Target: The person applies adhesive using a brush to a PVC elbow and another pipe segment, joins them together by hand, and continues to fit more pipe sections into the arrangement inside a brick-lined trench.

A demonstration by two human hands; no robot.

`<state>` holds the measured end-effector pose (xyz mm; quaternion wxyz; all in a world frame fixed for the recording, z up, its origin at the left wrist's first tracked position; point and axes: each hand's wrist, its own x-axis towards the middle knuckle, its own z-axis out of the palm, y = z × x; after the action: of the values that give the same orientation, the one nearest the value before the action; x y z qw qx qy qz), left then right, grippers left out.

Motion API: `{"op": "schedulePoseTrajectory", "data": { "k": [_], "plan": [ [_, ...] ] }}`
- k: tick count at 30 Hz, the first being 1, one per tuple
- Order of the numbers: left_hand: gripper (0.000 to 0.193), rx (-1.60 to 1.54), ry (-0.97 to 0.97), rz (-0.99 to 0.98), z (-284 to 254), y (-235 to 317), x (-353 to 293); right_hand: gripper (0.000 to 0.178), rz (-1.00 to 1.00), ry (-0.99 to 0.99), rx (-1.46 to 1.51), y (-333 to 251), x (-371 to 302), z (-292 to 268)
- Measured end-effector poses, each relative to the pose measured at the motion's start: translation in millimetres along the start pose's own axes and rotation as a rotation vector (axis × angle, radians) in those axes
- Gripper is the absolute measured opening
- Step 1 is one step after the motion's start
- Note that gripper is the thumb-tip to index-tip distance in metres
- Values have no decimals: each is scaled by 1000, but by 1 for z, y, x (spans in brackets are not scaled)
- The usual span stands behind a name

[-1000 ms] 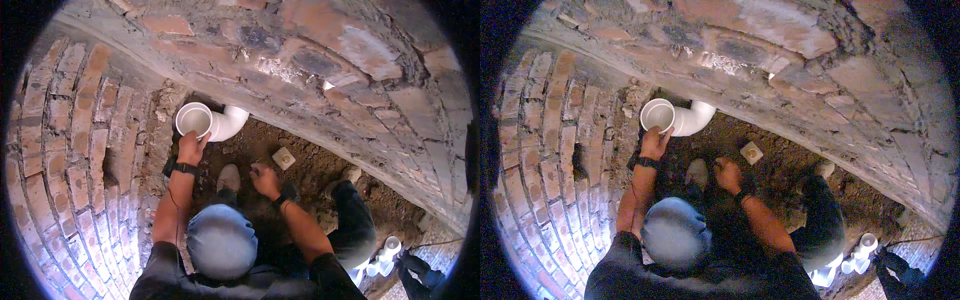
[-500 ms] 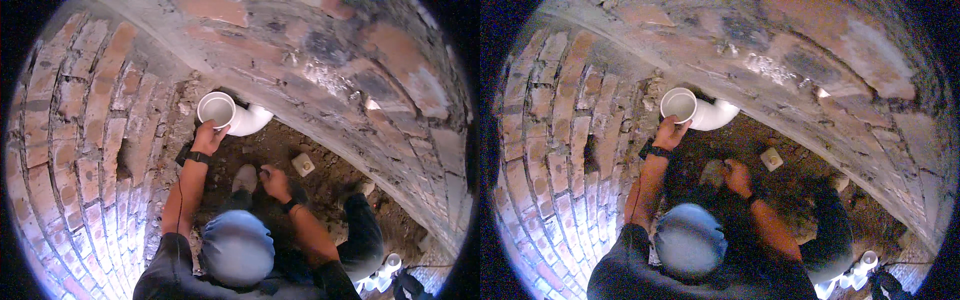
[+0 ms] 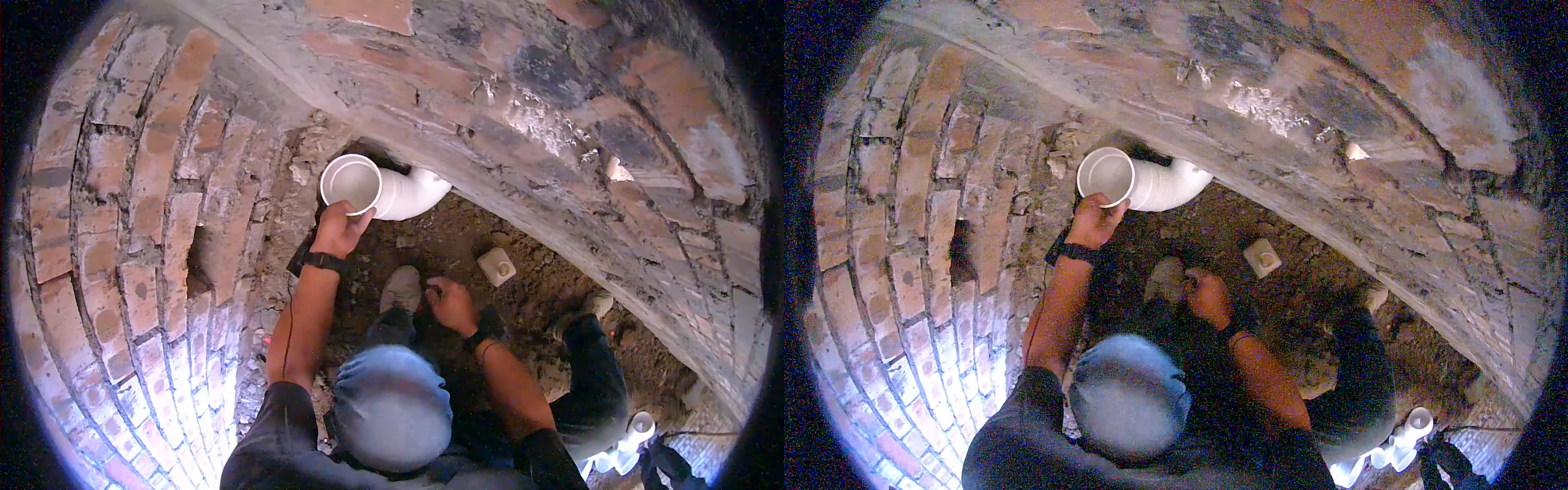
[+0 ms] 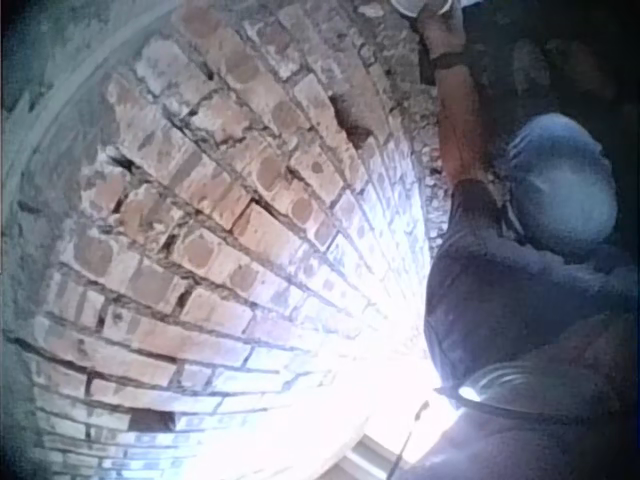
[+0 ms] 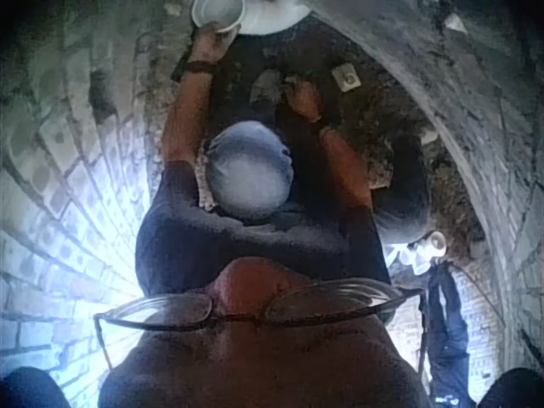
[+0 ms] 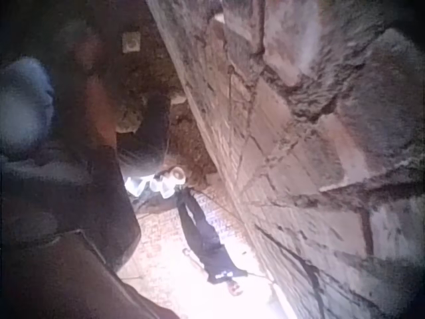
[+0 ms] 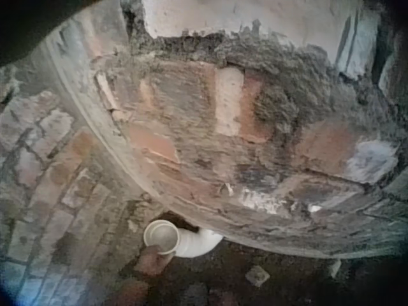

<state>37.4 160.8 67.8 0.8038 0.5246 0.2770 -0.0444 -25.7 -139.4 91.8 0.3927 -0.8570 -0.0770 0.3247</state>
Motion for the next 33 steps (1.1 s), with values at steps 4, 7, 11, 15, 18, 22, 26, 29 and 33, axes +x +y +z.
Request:
{"op": "schedulePoseTrajectory", "data": {
  "k": [4,7,11,15,18,22,26,29,33],
  "plan": [
    [10,-298,51,-151,9,2,8,28,-10,16,-30,11,-2,0],
    [11,-479,73,-236,-3,-4,15,29,-25,15,-27,11,-2,2],
    [16,-229,35,-144,-25,-14,18,29,27,-27,31,5,-6,2],
    [21,-212,-15,-56,-10,-23,19,28,-3,34,-25,33,-7,12],
    [20,-275,71,-114,-7,-21,18,27,-67,73,-68,38,-8,15],
    [19,-275,17,-55,-23,-21,15,27,-51,37,-67,27,-7,17],
    [19,-229,-33,-22,-17,-19,15,26,-12,25,-84,35,-7,20],
    [20,-301,15,-100,-4,-14,12,26,-20,39,-143,37,-9,19],
    [19,-364,71,-131,-9,-12,15,26,34,-13,-120,23,-8,18]
  ]
}}
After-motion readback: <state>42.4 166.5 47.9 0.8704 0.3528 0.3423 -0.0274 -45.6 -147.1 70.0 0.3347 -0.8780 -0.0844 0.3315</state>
